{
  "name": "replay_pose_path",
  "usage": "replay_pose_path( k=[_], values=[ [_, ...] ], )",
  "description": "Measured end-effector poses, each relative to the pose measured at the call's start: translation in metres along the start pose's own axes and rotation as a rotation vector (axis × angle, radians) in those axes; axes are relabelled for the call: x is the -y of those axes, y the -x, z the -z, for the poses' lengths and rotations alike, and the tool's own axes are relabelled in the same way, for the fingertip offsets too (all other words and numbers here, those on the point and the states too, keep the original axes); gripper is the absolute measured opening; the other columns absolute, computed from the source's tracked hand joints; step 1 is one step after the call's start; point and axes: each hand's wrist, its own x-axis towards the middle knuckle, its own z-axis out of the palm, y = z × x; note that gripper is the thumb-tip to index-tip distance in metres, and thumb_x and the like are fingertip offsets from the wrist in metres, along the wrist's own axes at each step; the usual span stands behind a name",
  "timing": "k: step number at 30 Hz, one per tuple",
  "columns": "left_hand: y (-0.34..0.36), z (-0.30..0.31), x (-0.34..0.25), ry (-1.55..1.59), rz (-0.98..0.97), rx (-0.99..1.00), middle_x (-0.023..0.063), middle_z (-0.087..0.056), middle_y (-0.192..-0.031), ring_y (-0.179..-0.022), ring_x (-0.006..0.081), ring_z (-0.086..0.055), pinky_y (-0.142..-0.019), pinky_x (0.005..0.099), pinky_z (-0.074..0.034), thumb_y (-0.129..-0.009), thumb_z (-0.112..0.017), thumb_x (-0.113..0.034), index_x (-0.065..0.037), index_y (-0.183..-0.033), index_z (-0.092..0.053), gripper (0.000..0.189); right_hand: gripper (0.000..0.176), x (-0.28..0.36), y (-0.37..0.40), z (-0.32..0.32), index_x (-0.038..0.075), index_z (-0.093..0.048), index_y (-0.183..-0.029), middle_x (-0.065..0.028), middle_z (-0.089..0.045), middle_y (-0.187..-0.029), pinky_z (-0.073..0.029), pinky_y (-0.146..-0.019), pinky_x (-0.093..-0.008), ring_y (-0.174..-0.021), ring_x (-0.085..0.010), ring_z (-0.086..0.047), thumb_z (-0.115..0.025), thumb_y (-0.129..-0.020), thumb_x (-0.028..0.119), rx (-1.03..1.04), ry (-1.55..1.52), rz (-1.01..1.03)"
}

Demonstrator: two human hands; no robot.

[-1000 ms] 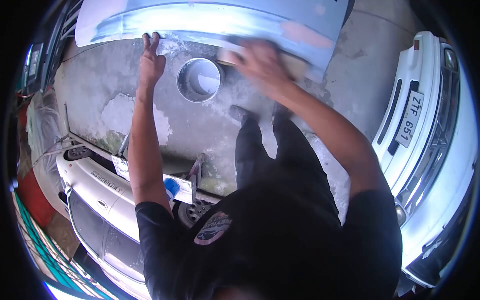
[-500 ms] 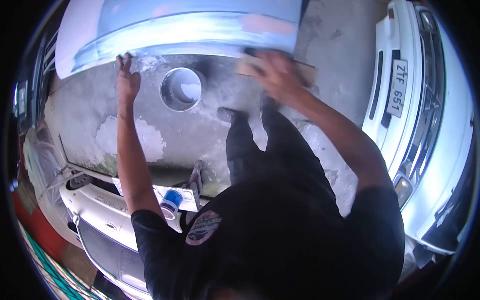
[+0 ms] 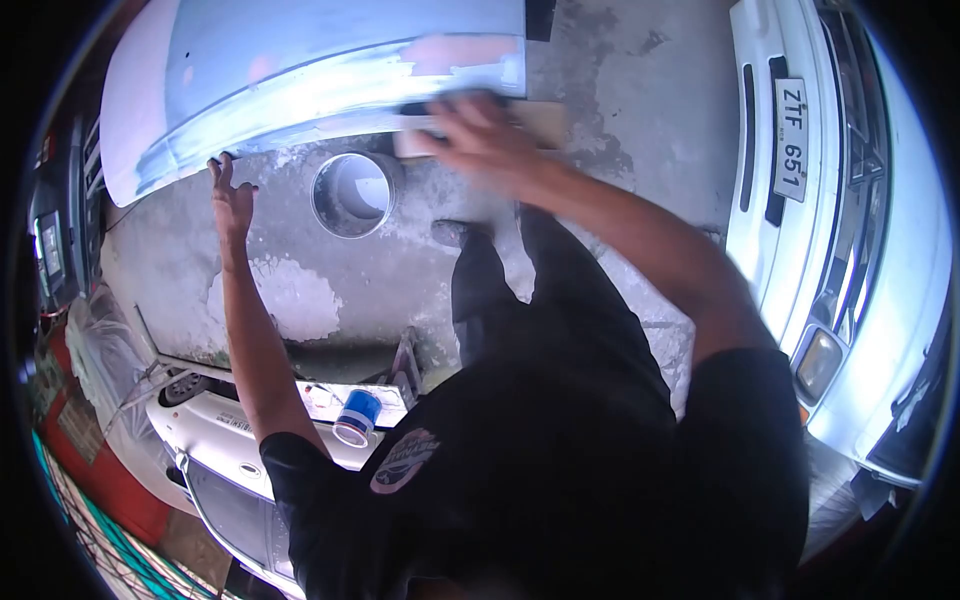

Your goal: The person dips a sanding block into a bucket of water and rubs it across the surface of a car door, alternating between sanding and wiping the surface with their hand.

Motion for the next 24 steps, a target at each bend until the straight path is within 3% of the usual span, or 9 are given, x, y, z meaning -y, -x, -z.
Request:
replay_pose_path(
  k=[1,2,3,5,8,13,15,21,24],
  values=[
    [0.003,-0.001,0.007,-0.006,0.004,0.008,0.0382,-0.029,-0.170,-0.157,0.0485,-0.036,-0.123,0.0460,-0.039,-0.081,-0.063,-0.006,-0.001,-0.161,-0.048,0.082,0.072,0.018,-0.032,-0.004,0.012,-0.060,-0.153,-0.0298,-0.052,-0.154,-0.043,-0.116,-0.0593,-0.139,-0.0463,-0.051,-0.073,-0.083,0.004,0.014,-0.026,-0.049],
    [-0.001,-0.002,0.021,0.003,-0.005,0.037,0.0386,-0.029,-0.169,-0.157,0.0484,-0.035,-0.123,0.0460,-0.038,-0.080,-0.064,-0.005,0.000,-0.161,-0.048,0.082,0.060,0.025,-0.049,-0.013,0.014,-0.059,-0.152,-0.0255,-0.049,-0.158,-0.043,-0.118,-0.0601,-0.137,-0.0466,-0.052,-0.068,-0.092,0.011,0.055,0.054,-0.013],
    [-0.010,-0.002,0.025,0.012,-0.021,0.062,0.0390,-0.028,-0.169,-0.158,0.0483,-0.034,-0.124,0.0460,-0.038,-0.080,-0.064,-0.004,0.001,-0.161,-0.048,0.082,0.060,0.020,-0.041,-0.004,0.014,-0.059,-0.152,-0.0255,-0.049,-0.158,-0.043,-0.118,-0.0601,-0.137,-0.0466,-0.052,-0.068,-0.092,0.011,0.046,0.054,-0.026],
    [-0.007,0.010,0.009,0.048,0.041,0.085,0.0395,-0.028,-0.169,-0.159,0.0480,-0.032,-0.124,0.0458,-0.038,-0.079,-0.065,-0.002,0.002,-0.160,-0.048,0.083,0.070,0.008,-0.009,0.028,0.013,-0.059,-0.154,-0.0279,-0.049,-0.158,-0.044,-0.117,-0.0576,-0.137,-0.0446,-0.053,-0.072,-0.086,0.005,0.106,-0.068,-0.036],
    [-0.009,0.006,0.006,-0.011,0.049,0.110,0.0390,-0.027,-0.170,-0.159,0.0480,-0.032,-0.123,0.0452,-0.038,-0.078,-0.065,-0.001,0.002,-0.160,-0.048,0.084,0.066,-0.046,0.087,0.052,0.012,-0.065,-0.149,-0.0284,-0.049,-0.159,-0.050,-0.113,-0.0552,-0.138,-0.0447,-0.054,-0.074,-0.084,0.002,-0.003,0.083,-0.022],
    [-0.005,0.005,-0.015,-0.006,0.125,0.061,0.0368,-0.026,-0.171,-0.156,0.0491,-0.036,-0.122,0.0441,-0.040,-0.079,-0.065,0.000,0.000,-0.161,-0.047,0.084,0.071,-0.001,0.005,0.021,0.012,-0.063,-0.151,-0.0294,-0.051,-0.154,-0.047,-0.115,-0.0564,-0.137,-0.0467,-0.052,-0.074,-0.082,0.003,0.058,-0.008,-0.032],
    [-0.011,0.003,0.013,0.012,0.079,0.075,0.0367,-0.025,-0.171,-0.156,0.0495,-0.036,-0.121,0.0442,-0.041,-0.079,-0.066,0.000,0.000,-0.161,-0.046,0.084,0.070,0.009,-0.022,0.010,0.012,-0.061,-0.152,-0.0288,-0.051,-0.154,-0.046,-0.116,-0.0565,-0.137,-0.0473,-0.051,-0.073,-0.083,0.002,0.012,-0.096,-0.016],
    [-0.006,0.007,0.001,-0.014,0.075,0.112,0.0369,-0.025,-0.171,-0.155,0.0497,-0.036,-0.121,0.0444,-0.041,-0.080,-0.068,0.001,-0.001,-0.163,-0.045,0.086,0.055,-0.038,0.094,0.052,0.012,-0.068,-0.143,-0.0258,-0.053,-0.154,-0.048,-0.113,-0.0565,-0.133,-0.0452,-0.054,-0.068,-0.089,0.005,0.035,0.012,-0.117],
    [-0.012,0.004,-0.001,-0.039,0.052,0.075,0.0377,-0.025,-0.171,-0.156,0.0490,-0.036,-0.121,0.0440,-0.041,-0.080,-0.069,0.001,-0.001,-0.162,-0.045,0.086,0.064,-0.006,0.007,0.021,0.013,-0.068,-0.146,-0.0271,-0.052,-0.154,-0.048,-0.113,-0.0556,-0.129,-0.0448,-0.057,-0.069,-0.084,-0.003,-0.005,-0.040,-0.083]
  ],
)
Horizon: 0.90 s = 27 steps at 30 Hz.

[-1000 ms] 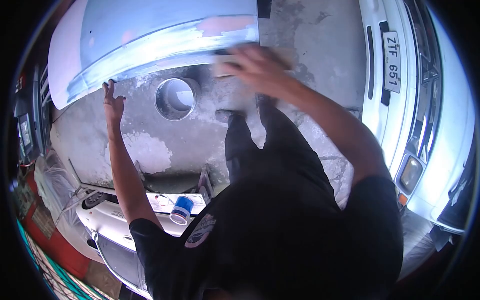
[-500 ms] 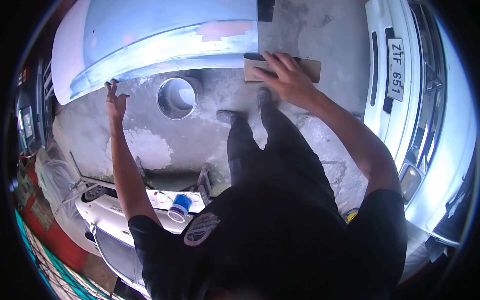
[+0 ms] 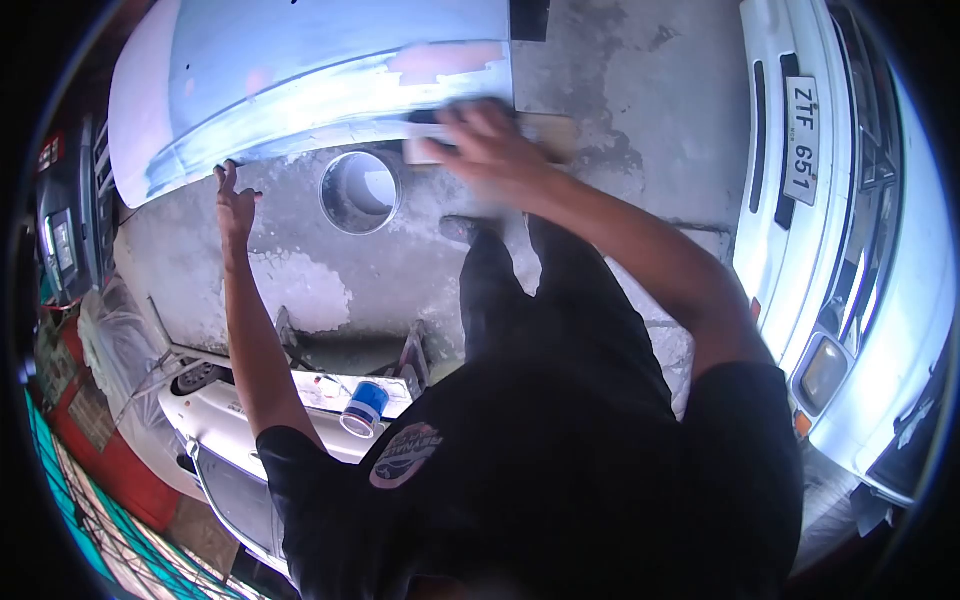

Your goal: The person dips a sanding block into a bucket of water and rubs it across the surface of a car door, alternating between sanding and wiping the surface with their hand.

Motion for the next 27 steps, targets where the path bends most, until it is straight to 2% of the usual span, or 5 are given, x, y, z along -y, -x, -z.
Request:
replay_pose_path(
  k=[7,13,16,19,27],
  values=[
    [0.006,0.011,-0.008,-0.009,0.022,0.046,0.0387,-0.025,-0.170,-0.156,0.0489,-0.037,-0.122,0.0437,-0.041,-0.081,-0.067,-0.002,0.002,-0.161,-0.046,0.083,0.065,-0.049,0.090,0.033,0.014,-0.063,-0.148,-0.0269,-0.051,-0.154,-0.043,-0.116,-0.0595,-0.137,-0.0447,-0.051,-0.075,-0.085,0.008,0.024,-0.007,-0.035],
    [0.006,0.005,-0.007,-0.039,0.018,0.039,0.0383,-0.025,-0.170,-0.156,0.0483,-0.037,-0.123,0.0435,-0.040,-0.081,-0.064,-0.001,0.003,-0.161,-0.046,0.082,0.057,0.013,-0.015,-0.003,0.011,-0.071,-0.141,-0.0287,-0.055,-0.151,-0.048,-0.113,-0.0562,-0.131,-0.0454,-0.056,-0.074,-0.085,0.004,-0.005,-0.048,-0.012],
    [-0.001,-0.001,0.016,-0.044,-0.023,0.047,0.0392,-0.026,-0.170,-0.155,0.0499,-0.037,-0.123,0.0440,-0.040,-0.080,-0.064,-0.004,0.003,-0.161,-0.046,0.083,0.070,-0.011,0.022,0.007,0.015,-0.062,-0.150,-0.0262,-0.049,-0.156,-0.045,-0.116,-0.0581,-0.135,-0.0456,-0.052,-0.079,-0.082,0.013,0.009,-0.082,0.004],
    [0.003,-0.005,0.005,-0.008,0.004,-0.010,0.0409,-0.028,-0.168,-0.154,0.0514,-0.038,-0.123,0.0448,-0.040,-0.081,-0.063,-0.007,0.004,-0.160,-0.047,0.081,0.062,-0.050,0.086,0.035,0.011,-0.064,-0.146,-0.0264,-0.049,-0.154,-0.045,-0.115,-0.0570,-0.137,-0.0445,-0.051,-0.076,-0.085,0.013,0.037,0.040,-0.001],
    [0.000,-0.003,0.011,-0.060,-0.058,-0.016,0.0437,-0.029,-0.166,-0.154,0.0517,-0.038,-0.123,0.0461,-0.040,-0.083,-0.059,-0.006,0.006,-0.159,-0.047,0.078,0.060,0.030,-0.064,-0.029,0.009,-0.057,-0.154,-0.0284,-0.051,-0.153,-0.040,-0.119,-0.0587,-0.140,-0.0448,-0.049,-0.064,-0.094,0.010,0.120,0.045,0.067]
  ],
)
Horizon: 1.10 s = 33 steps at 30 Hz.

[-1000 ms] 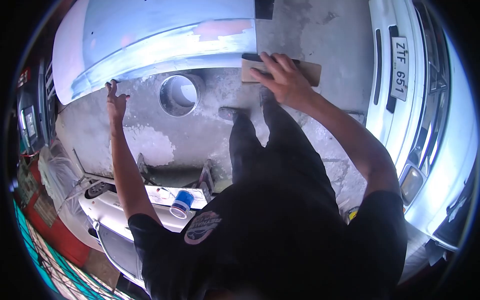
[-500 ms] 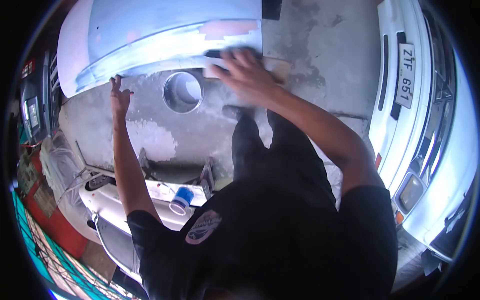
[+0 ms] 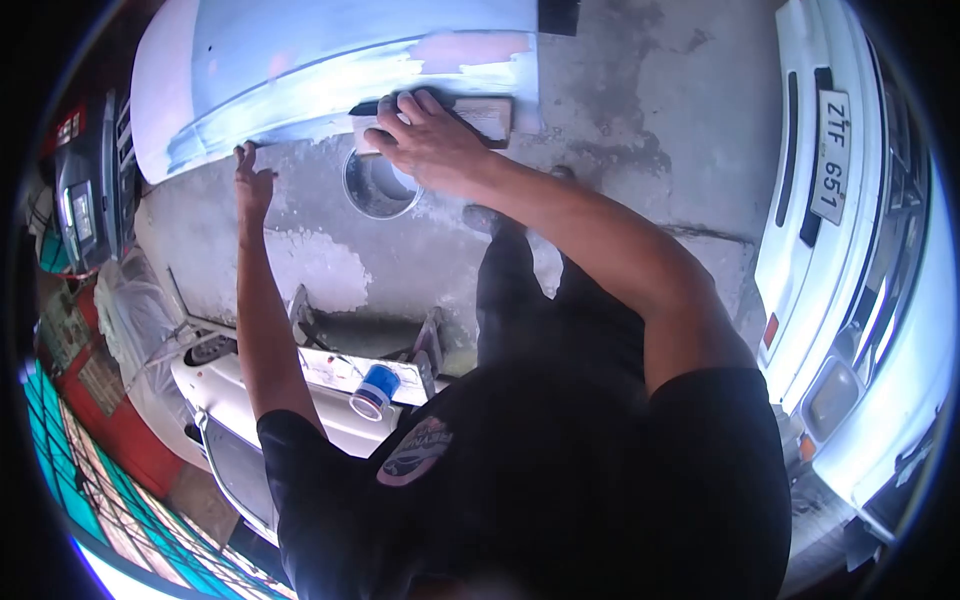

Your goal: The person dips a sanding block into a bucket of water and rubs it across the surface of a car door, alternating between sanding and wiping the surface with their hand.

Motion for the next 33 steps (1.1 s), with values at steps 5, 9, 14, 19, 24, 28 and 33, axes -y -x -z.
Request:
replay_pose_path(
  k=[5,9,14,19,24,28,33],
  values=[
    [0.000,0.004,-0.009,0.014,0.049,0.032,0.0442,-0.031,-0.165,-0.152,0.0526,-0.040,-0.122,0.0468,-0.040,-0.084,-0.058,-0.006,0.005,-0.158,-0.048,0.076,0.061,-0.061,0.151,0.030,0.010,-0.066,-0.146,-0.0250,-0.053,-0.154,-0.046,-0.115,-0.0576,-0.132,-0.0443,-0.057,-0.070,-0.086,0.000,-0.099,0.053,-0.078],
    [0.013,0.000,-0.022,0.055,0.018,-0.047,0.0444,-0.033,-0.163,-0.151,0.0543,-0.040,-0.122,0.0470,-0.040,-0.084,-0.058,-0.006,0.006,-0.156,-0.049,0.074,0.062,-0.035,0.106,0.021,0.006,-0.063,-0.147,-0.0279,-0.053,-0.150,-0.048,-0.113,-0.0570,-0.130,-0.0439,-0.056,-0.070,-0.086,0.000,-0.131,0.009,-0.023],
    [-0.004,-0.005,0.021,0.148,0.016,0.054,0.0394,-0.026,-0.170,-0.160,0.0445,-0.030,-0.114,0.0379,-0.047,-0.079,-0.074,0.001,0.003,-0.162,-0.044,0.088,0.060,-0.011,0.036,0.015,0.008,-0.061,-0.149,-0.0280,-0.054,-0.150,-0.045,-0.114,-0.0589,-0.132,-0.0443,-0.055,-0.068,-0.089,0.009,-0.109,-0.059,0.039],
    [0.007,0.003,-0.011,0.056,0.078,0.048,0.0402,-0.027,-0.169,-0.158,0.0493,-0.031,-0.124,0.0429,-0.037,-0.082,-0.068,-0.003,0.004,-0.161,-0.043,0.083,0.053,-0.064,0.155,0.036,0.009,-0.064,-0.146,-0.0279,-0.053,-0.153,-0.046,-0.113,-0.0580,-0.128,-0.0433,-0.058,-0.067,-0.092,0.008,-0.079,0.063,-0.049],
    [0.002,-0.001,-0.009,0.022,0.046,0.005,0.0404,-0.026,-0.169,-0.154,0.0517,-0.037,-0.122,0.0444,-0.040,-0.082,-0.067,-0.003,0.003,-0.161,-0.044,0.083,0.055,-0.020,0.054,0.009,0.009,-0.068,-0.144,-0.0287,-0.055,-0.151,-0.048,-0.113,-0.0589,-0.130,-0.0454,-0.058,-0.067,-0.089,0.007,-0.152,-0.008,-0.004],
    [-0.002,0.005,-0.004,0.118,0.057,0.048,0.0408,-0.026,-0.169,-0.155,0.0515,-0.036,-0.121,0.0449,-0.041,-0.082,-0.067,-0.004,0.003,-0.160,-0.046,0.081,0.054,-0.044,0.109,0.032,0.009,-0.068,-0.144,-0.0284,-0.055,-0.151,-0.047,-0.114,-0.0586,-0.130,-0.0457,-0.057,-0.067,-0.090,0.007,-0.130,-0.068,-0.025],
    [0.002,0.002,-0.018,0.084,0.078,0.005,0.0415,-0.027,-0.168,-0.155,0.0501,-0.036,-0.123,0.0445,-0.038,-0.083,-0.065,-0.005,0.005,-0.159,-0.047,0.079,0.056,-0.053,0.142,0.032,0.008,-0.064,-0.146,-0.0275,-0.054,-0.149,-0.045,-0.115,-0.0590,-0.135,-0.0455,-0.053,-0.065,-0.090,0.003,-0.101,-0.001,-0.100]
  ],
)
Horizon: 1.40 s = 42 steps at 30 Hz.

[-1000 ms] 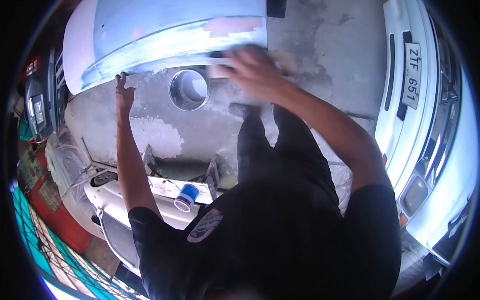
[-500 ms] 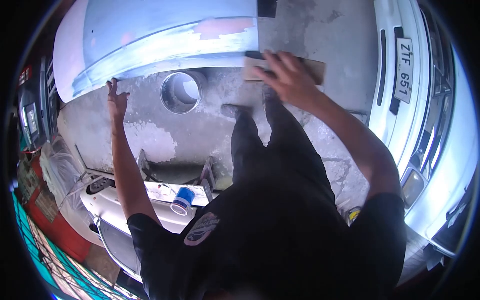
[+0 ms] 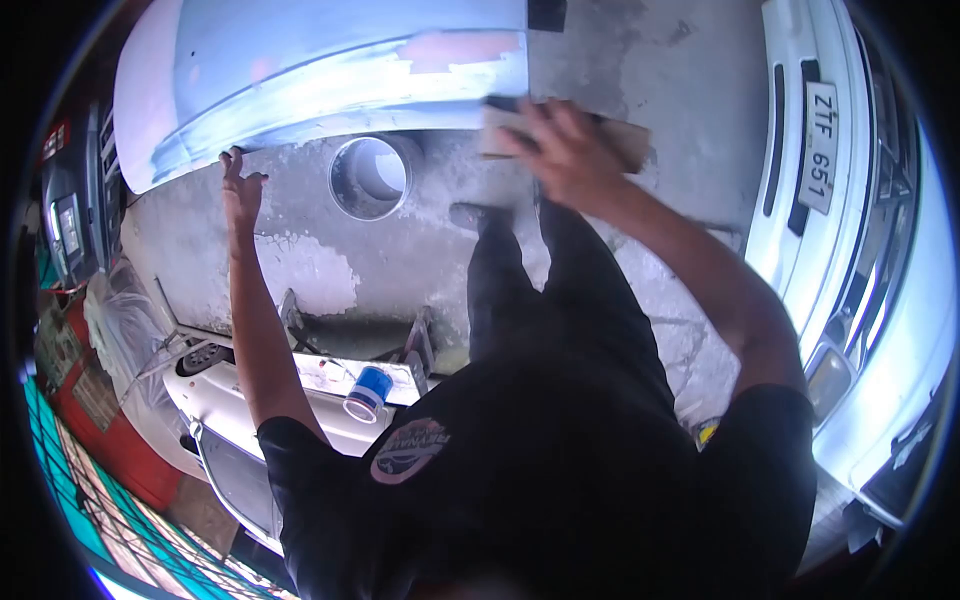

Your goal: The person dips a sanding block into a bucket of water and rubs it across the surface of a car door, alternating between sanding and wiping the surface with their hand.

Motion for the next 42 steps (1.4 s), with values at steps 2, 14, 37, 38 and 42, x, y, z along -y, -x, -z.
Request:
replay_pose_path(
  k=[2,14,37,38,42],
  values=[
    [-0.001,0.001,-0.007,-0.034,0.002,-0.010,0.0417,-0.028,-0.167,-0.155,0.0502,-0.036,-0.123,0.0445,-0.038,-0.083,-0.065,-0.005,0.005,-0.159,-0.047,0.079,0.057,0.033,-0.066,-0.027,0.008,-0.061,-0.149,-0.0280,-0.052,-0.150,-0.044,-0.116,-0.0596,-0.135,-0.0458,-0.052,-0.065,-0.092,0.005,-0.005,-0.034,0.069],
    [0.007,-0.003,0.002,-0.029,-0.078,-0.059,0.0409,-0.026,-0.168,-0.141,0.0572,-0.050,-0.112,0.0530,-0.049,-0.080,-0.056,-0.002,-0.004,-0.161,-0.045,0.082,0.063,0.025,-0.046,-0.009,0.008,-0.063,-0.149,-0.0284,-0.052,-0.153,-0.047,-0.113,-0.0595,-0.134,-0.0465,-0.054,-0.068,-0.087,0.001,0.018,0.025,0.009],
    [0.020,0.005,0.000,-0.049,-0.088,-0.144,0.0310,-0.033,-0.170,-0.129,0.0496,-0.064,-0.099,0.0513,-0.058,-0.078,-0.054,0.001,-0.010,-0.162,-0.048,0.086,0.058,0.128,-0.237,-0.071,0.007,-0.059,-0.151,-0.0245,-0.055,-0.147,-0.043,-0.115,-0.0525,-0.136,-0.0434,-0.051,-0.069,-0.094,0.010,0.108,-0.028,0.181],
    [0.020,0.006,0.001,-0.028,-0.104,-0.131,0.0309,-0.033,-0.170,-0.128,0.0491,-0.065,-0.098,0.0512,-0.058,-0.077,-0.055,0.001,-0.010,-0.162,-0.049,0.085,0.062,0.108,-0.203,-0.061,0.008,-0.055,-0.154,-0.0248,-0.054,-0.150,-0.043,-0.115,-0.0541,-0.137,-0.0437,-0.051,-0.071,-0.094,0.012,0.106,0.022,0.136],
    [0.028,0.016,-0.026,0.100,-0.031,-0.132,0.0420,-0.037,-0.162,-0.148,0.0529,-0.044,-0.106,0.0499,-0.054,-0.075,-0.051,0.005,-0.004,-0.159,-0.051,0.085,0.078,0.048,-0.111,-0.038,0.013,-0.047,-0.163,-0.0293,-0.048,-0.159,-0.042,-0.116,-0.0588,-0.140,-0.0476,-0.049,-0.076,-0.091,0.013,0.098,0.093,0.106]
  ],
)
